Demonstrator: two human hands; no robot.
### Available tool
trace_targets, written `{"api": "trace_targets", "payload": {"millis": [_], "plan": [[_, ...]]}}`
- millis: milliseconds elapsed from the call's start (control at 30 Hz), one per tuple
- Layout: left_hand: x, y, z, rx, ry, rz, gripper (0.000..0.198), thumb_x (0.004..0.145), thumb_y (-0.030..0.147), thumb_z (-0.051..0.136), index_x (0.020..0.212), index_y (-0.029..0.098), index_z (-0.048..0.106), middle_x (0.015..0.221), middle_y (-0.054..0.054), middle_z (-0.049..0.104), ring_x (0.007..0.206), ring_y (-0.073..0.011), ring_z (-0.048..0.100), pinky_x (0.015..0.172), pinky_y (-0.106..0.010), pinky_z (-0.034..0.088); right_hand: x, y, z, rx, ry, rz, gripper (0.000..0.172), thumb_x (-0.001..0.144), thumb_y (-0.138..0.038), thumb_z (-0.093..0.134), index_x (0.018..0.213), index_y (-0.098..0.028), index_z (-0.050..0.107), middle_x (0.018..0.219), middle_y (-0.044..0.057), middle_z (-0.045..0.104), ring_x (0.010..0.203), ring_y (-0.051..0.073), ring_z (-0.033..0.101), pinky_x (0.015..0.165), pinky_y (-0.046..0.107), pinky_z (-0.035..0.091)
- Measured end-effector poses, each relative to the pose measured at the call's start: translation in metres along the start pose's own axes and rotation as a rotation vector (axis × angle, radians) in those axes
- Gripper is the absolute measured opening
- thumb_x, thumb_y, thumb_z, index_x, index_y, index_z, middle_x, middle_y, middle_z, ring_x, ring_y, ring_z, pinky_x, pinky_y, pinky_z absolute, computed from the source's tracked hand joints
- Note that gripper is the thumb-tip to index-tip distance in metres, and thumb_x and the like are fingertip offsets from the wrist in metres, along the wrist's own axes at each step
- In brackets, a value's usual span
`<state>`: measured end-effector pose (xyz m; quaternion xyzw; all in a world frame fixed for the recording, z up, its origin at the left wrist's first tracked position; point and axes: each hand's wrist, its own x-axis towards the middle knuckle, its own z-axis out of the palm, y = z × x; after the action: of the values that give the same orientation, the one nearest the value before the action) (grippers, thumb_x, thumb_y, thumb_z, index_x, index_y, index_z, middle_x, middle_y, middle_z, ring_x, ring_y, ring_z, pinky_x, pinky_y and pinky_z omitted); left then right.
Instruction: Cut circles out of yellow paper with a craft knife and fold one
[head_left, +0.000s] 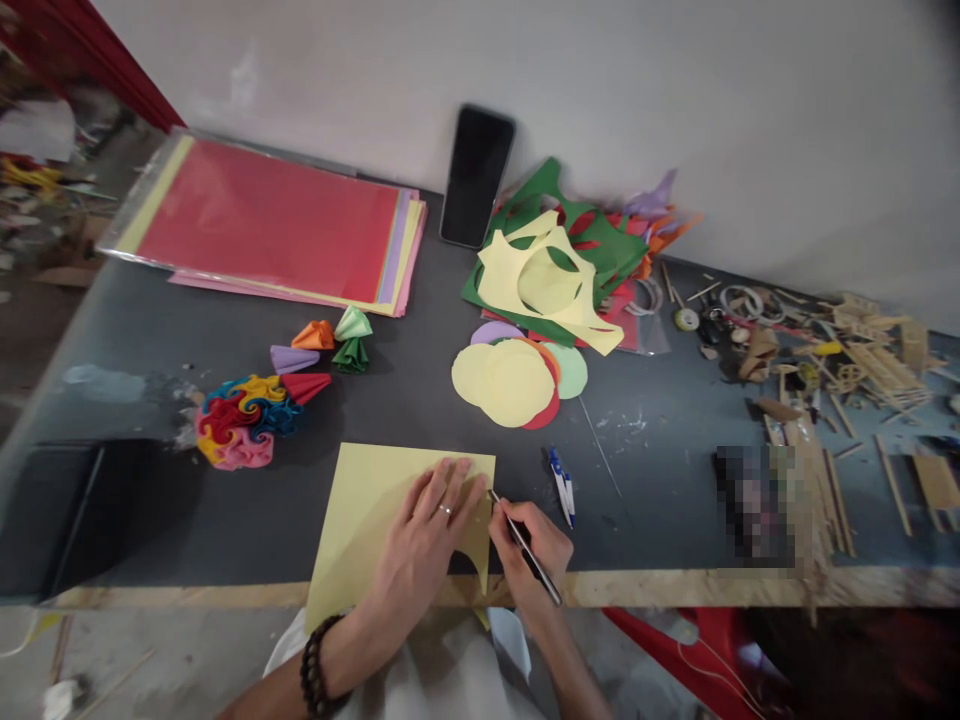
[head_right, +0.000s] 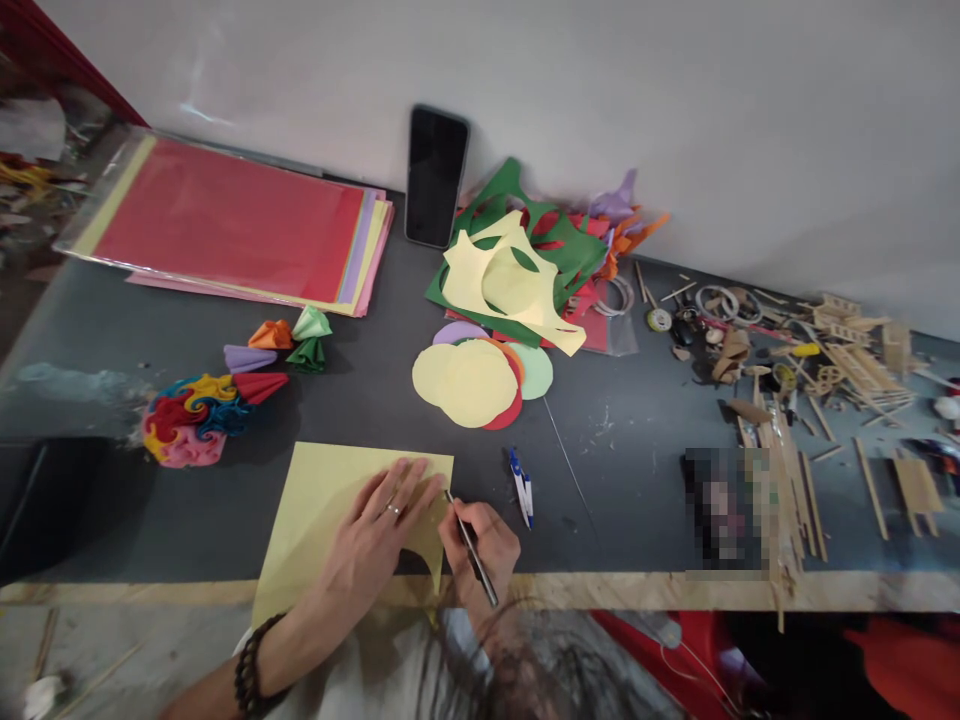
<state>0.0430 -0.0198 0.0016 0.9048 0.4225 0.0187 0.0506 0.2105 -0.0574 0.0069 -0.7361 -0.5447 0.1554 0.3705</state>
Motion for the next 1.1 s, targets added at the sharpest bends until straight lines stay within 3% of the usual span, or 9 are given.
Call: {"api": "trace_targets", "payload": {"millis": [167, 467, 633, 833, 1033, 1100], "plan": [[0.0, 0.0, 0.0, 0.004, -0.014, 0.004, 0.083, 0.089, 0.01, 0.058, 0.165, 0.032, 0.034, 0.174, -0.002, 0.039, 0.156, -0.0266, 0.045, 0.122, -0.044, 0.05, -0.006, 0.0, 0.003, -0.05, 0.041, -0.017, 0.019, 0.09, -0.024, 0.068, 0.071, -0.026, 0.063, 0.061, -0.005, 0.067, 0.047, 0.012, 0.059, 0.048, 0.024, 0.049], [0.0, -0.006, 0.002, -0.006, -0.006, 0.03, 0.08, 0.092, 0.016, 0.061, 0.165, 0.034, 0.034, 0.174, 0.0, 0.039, 0.156, -0.024, 0.044, 0.121, -0.043, 0.049, -0.015, -0.002, 0.003, -0.185, -0.019, -0.015, 0.03, 0.091, -0.023, 0.062, 0.064, -0.026, 0.05, 0.057, -0.006, 0.055, 0.048, 0.012, 0.053, 0.049, 0.024, 0.043], [0.003, -0.012, 0.0, -0.033, 0.002, 0.058, 0.073, 0.093, 0.017, 0.062, 0.16, 0.038, 0.043, 0.17, 0.0, 0.046, 0.152, -0.0255, 0.049, 0.114, -0.044, 0.053, -0.013, -0.003, 0.003, -0.193, -0.013, -0.123, 0.026, 0.089, -0.016, 0.059, 0.067, -0.026, 0.048, 0.058, -0.007, 0.054, 0.049, 0.012, 0.051, 0.051, 0.024, 0.041], [0.005, -0.015, -0.004, -0.091, -0.061, 0.068, 0.077, 0.092, 0.006, 0.056, 0.161, 0.038, 0.04, 0.171, -0.001, 0.044, 0.151, -0.0272, 0.048, 0.111, -0.047, 0.052, -0.014, -0.004, 0.004, -0.253, 0.014, -0.24, 0.03, 0.084, -0.007, 0.058, 0.067, -0.026, 0.042, 0.056, -0.008, 0.051, 0.05, 0.01, 0.049, 0.053, 0.024, 0.037], [0.003, -0.016, -0.003, -0.101, -0.094, 0.07, 0.084, 0.091, 0.001, 0.051, 0.164, 0.038, 0.033, 0.175, -0.001, 0.037, 0.154, -0.0281, 0.044, 0.114, -0.048, 0.05, -0.019, -0.006, 0.003, -0.235, 0.012, -0.236, 0.028, 0.085, -0.01, 0.059, 0.068, -0.025, 0.044, 0.057, -0.007, 0.053, 0.051, 0.011, 0.053, 0.054, 0.027, 0.038], [0.002, -0.016, -0.002, -0.108, -0.108, 0.067, 0.085, 0.092, 0.0, 0.048, 0.166, 0.038, 0.03, 0.176, 0.0, 0.034, 0.156, -0.0284, 0.042, 0.116, -0.048, 0.049, -0.019, -0.007, -0.002, -0.162, 0.028, -0.209, 0.022, 0.09, -0.013, 0.061, 0.072, -0.023, 0.052, 0.059, -0.007, 0.055, 0.051, 0.01, 0.054, 0.054, 0.025, 0.04]]}}
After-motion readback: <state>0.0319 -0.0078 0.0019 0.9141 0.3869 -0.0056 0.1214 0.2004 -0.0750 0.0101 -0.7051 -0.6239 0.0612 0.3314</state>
